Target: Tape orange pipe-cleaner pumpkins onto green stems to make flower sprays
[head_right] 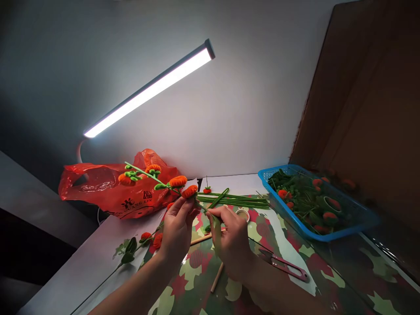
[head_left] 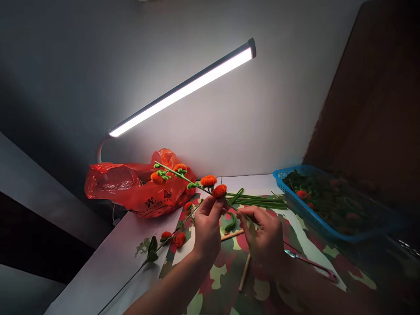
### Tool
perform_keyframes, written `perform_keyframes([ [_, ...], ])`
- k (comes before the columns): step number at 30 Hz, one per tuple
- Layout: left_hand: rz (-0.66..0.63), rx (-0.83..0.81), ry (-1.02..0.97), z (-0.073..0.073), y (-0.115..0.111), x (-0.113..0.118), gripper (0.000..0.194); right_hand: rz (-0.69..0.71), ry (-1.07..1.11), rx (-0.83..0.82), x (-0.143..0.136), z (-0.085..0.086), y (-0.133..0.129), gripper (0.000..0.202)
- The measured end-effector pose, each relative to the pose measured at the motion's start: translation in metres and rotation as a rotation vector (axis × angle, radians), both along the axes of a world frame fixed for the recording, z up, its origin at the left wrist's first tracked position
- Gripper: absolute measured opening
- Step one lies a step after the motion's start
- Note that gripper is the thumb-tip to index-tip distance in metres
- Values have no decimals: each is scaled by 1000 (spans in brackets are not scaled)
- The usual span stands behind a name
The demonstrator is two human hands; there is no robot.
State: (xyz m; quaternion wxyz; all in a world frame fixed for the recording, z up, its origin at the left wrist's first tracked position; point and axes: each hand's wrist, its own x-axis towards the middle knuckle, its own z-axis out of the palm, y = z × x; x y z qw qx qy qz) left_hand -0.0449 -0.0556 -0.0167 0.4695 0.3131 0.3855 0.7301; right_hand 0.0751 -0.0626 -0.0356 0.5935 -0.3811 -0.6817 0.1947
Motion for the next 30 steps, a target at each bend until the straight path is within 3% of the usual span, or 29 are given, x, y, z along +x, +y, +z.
perform_keyframes([
  [7, -129, -8, 120, 1, 3, -1, 18, 3, -112, 170, 1, -8, 4, 13],
  [19, -209, 70, 63, -2, 5, -1, 13, -40, -90, 144, 6, 5, 3, 7],
  [24, -227, 45, 37, -1, 5, -2, 16, 20, -25, 34, 6, 4, 4, 6],
  [30, -59, -2, 11, 10, 8, -11, 16, 144, 112, -317, 4, 11, 3, 17],
])
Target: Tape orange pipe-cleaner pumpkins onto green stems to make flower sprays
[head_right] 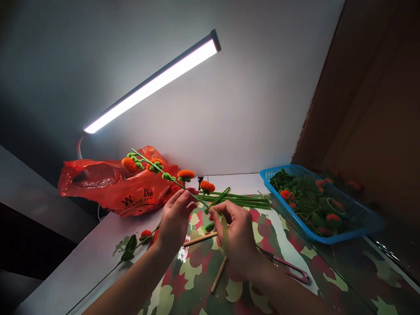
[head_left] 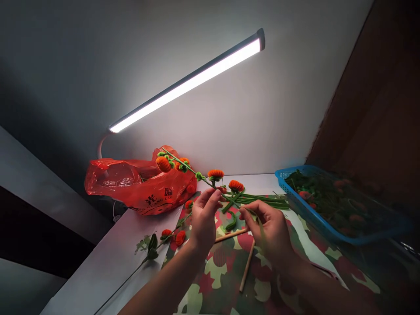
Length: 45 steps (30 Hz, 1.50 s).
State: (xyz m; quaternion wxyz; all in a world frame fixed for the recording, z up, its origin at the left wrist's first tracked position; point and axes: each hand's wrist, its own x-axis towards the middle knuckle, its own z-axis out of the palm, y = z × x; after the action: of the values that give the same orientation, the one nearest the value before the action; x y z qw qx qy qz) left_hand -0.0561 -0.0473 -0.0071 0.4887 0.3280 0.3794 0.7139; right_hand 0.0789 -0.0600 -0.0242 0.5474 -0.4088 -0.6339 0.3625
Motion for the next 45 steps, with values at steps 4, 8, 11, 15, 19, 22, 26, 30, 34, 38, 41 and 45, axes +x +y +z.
perform_keyframes([
  [4, 52, 12, -154, 6, 5, -7, 21, 25, 23, -32, -1, 1, 1, 18],
  [8, 67, -14, -84, 8, 5, -10, 22, -59, -85, 95, 0, -3, 3, 14],
  [11, 84, 11, 97, 5, 5, -12, 19, -174, -251, 351, 3, -8, 6, 8],
  [15, 160, -21, 155, 0, 8, -12, 21, -221, -468, 727, 7, -15, 11, 19],
  [19, 142, -29, -18, 2, 6, -5, 26, -266, -507, 779, 8, -16, 15, 15],
  [22, 116, -25, -140, 8, 3, 2, 28, -318, -480, 782, 8, -13, 16, 14],
  [26, 128, 2, -155, 12, 2, 5, 27, -364, -452, 789, 6, -10, 15, 13],
  [30, 189, 92, -41, 8, 7, 4, 24, -332, -309, 607, 2, -9, 14, 9],
  [34, 278, 202, 195, 4, 11, 2, 21, -230, -109, 250, -4, -7, 10, 14],
  [38, 247, 277, 305, 3, 14, -5, 16, -68, 117, -92, -6, -3, 9, 24],
  [41, 189, 336, 285, 2, 18, -9, 15, 88, 276, -282, -6, 2, 9, 28],
  [45, 197, 342, 163, -1, 22, -8, 19, 263, 423, -432, -6, 10, 2, 32],
])
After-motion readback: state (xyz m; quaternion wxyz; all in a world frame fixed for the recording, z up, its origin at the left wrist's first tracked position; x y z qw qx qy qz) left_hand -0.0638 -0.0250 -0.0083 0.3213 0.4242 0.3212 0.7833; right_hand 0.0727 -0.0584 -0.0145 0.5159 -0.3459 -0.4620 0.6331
